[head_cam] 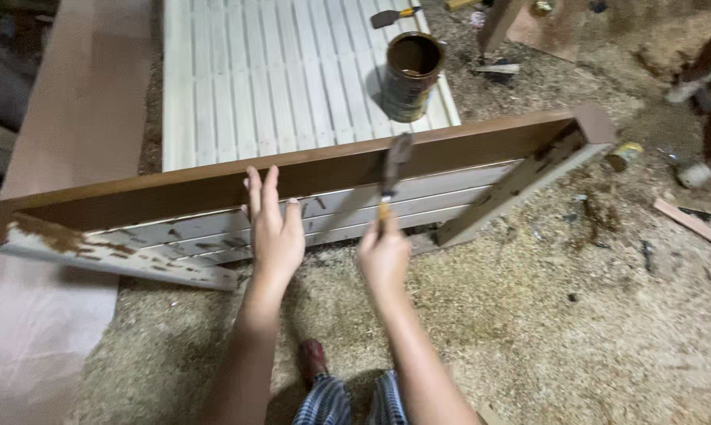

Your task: The person opens a can of brown wood stain, dips a wide brush, and brushes the stain onto the top rail and side panels of a slatted wooden furniture frame, working around the piece and reloading the brush from the can.

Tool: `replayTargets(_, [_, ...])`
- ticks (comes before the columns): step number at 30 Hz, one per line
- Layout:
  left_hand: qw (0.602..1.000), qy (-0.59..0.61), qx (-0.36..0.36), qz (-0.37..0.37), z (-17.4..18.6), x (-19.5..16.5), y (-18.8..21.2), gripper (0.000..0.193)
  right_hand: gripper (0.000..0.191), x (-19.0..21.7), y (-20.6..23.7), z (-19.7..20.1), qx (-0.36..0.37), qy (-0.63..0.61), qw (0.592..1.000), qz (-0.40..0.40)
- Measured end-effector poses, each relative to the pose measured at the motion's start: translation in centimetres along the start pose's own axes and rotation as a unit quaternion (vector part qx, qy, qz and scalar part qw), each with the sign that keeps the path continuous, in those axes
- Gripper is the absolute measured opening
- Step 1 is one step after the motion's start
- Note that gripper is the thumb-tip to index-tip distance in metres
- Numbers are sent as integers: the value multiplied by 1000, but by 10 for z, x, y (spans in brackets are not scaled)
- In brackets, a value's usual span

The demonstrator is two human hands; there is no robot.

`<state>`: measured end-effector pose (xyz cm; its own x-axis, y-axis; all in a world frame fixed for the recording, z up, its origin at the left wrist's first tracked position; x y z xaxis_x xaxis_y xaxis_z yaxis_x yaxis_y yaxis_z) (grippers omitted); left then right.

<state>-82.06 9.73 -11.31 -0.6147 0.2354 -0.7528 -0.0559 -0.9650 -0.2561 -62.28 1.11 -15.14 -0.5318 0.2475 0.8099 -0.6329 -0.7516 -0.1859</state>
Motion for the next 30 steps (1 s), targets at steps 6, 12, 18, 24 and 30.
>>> replayTargets(6, [998,-28,-59,24,94,46,5,59,32,96,91,-98,88,-75,987,107])
replayTargets(12, [990,-55,-116,54,190,91,27,57,40,158,154,-193,192,-53,962,184])
replayTargets(18, [982,-45,-113,144,211,117,34,57,34,148,172,-231,258,-49,928,263])
replayTargets(24, [986,-66,-92,119,180,99,31,59,25,121,105,-254,383,68,895,217])
replayTargets(30, [995,-31,-81,58,134,72,28,59,31,50,-9,-173,297,159,902,270])
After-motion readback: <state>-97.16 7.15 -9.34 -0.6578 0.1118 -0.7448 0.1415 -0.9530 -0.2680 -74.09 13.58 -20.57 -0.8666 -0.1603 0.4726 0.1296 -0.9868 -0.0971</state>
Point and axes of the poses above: each hand's wrist, its own y-axis away from the middle knuckle, its own z-axis out of the back of the hand, x = y × z, the point moved 7 cm from there along -y, towards the middle knuckle, and after that the axes turned 2 degrees about -y, right-handed, at the moved point
